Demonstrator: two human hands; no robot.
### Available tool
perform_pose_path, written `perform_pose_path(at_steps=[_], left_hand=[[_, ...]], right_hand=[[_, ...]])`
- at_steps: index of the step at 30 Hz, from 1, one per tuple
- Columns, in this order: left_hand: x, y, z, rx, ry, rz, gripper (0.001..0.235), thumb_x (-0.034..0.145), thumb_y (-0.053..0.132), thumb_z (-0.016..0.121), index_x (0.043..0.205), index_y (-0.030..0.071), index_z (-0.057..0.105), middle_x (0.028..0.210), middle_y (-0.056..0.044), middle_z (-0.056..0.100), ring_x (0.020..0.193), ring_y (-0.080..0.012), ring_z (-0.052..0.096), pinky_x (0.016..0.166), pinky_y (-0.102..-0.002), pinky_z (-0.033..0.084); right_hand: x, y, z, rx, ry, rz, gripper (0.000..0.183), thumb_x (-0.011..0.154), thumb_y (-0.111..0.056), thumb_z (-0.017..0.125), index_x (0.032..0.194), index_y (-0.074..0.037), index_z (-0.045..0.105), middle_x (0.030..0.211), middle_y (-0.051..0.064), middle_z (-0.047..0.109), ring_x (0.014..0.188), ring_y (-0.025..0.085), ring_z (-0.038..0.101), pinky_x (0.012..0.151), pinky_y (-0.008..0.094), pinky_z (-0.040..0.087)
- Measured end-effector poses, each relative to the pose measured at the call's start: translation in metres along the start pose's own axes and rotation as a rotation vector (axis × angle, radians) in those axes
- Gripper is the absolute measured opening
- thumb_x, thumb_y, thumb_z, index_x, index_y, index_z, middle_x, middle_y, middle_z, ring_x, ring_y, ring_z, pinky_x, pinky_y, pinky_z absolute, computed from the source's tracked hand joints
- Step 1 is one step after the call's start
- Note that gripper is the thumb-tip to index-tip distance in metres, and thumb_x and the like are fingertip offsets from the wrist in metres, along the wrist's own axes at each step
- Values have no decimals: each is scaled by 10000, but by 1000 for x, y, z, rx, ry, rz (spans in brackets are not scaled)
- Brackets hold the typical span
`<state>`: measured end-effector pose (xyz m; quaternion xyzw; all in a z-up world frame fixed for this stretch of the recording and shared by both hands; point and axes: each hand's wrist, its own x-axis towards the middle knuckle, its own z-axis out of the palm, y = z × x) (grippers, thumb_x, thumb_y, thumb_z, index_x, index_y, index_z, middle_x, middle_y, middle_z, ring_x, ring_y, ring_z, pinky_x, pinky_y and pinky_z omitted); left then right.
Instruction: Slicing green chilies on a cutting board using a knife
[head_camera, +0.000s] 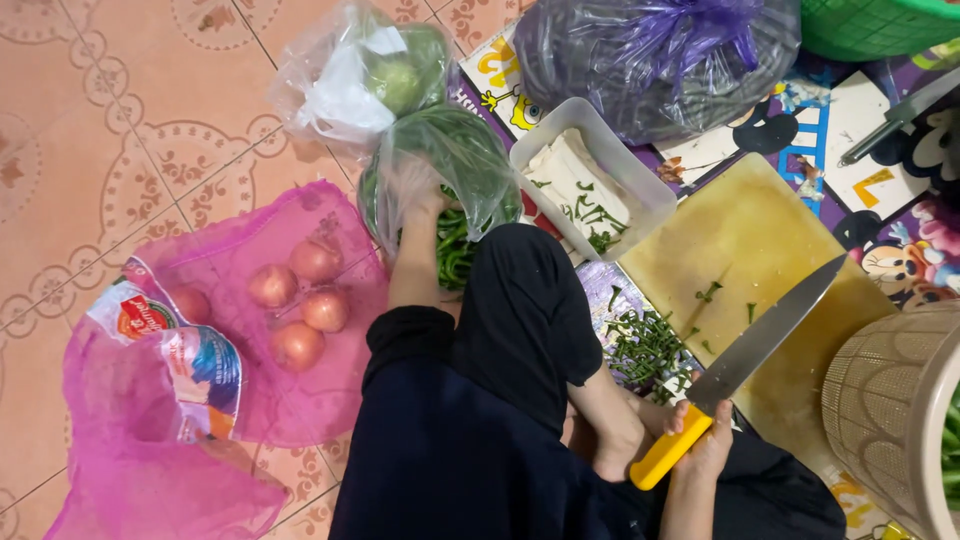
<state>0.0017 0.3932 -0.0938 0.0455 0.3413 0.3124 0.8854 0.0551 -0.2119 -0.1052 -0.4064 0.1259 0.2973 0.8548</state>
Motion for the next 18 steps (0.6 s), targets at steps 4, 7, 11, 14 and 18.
perform_pose_path(at_steps=[4,7,11,14,18], left_hand=[[47,12,-46,15,-223,-7,627,885,671,440,928,89,670,949,-187,596,811,-423,489,611,-737,302],[58,11,-55,709,-187,227,435,881,427,608,1141,85,544,794,-61,638,648,-203,583,664,-414,500],[-26,22,16,2370,-8,854,799,785,804,627,1318,211,686,1236,-113,706,1124,-336,606,985,-543,308],[-63,27,32,2208,-85,1231,642,753,397,817,1271,50,660,1214,-199,676,1056,-397,640,894,-467,507],[-46,34,1,2422,24,1045,560,793,354,683,1268,58,664,1069,-227,699,886,-423,654,798,-511,521]], right_hand=[[2,2,2,-33,61,37,538,1050,-519,551,1385,-100,591,705,41,616,475,112,497,441,225,400],[8,3,-1,-60,70,35,544,1046,-528,550,1383,-103,592,711,32,616,474,106,499,440,226,401],[7,3,-3,-21,65,45,564,1036,-537,572,1395,-103,591,715,36,625,470,110,500,440,228,393],[4,1,3,-32,74,32,544,1043,-527,560,1390,-109,587,691,37,614,469,109,497,438,220,392],[5,1,1,-26,67,58,551,1035,-540,564,1390,-118,588,699,30,605,487,109,496,460,224,396]])
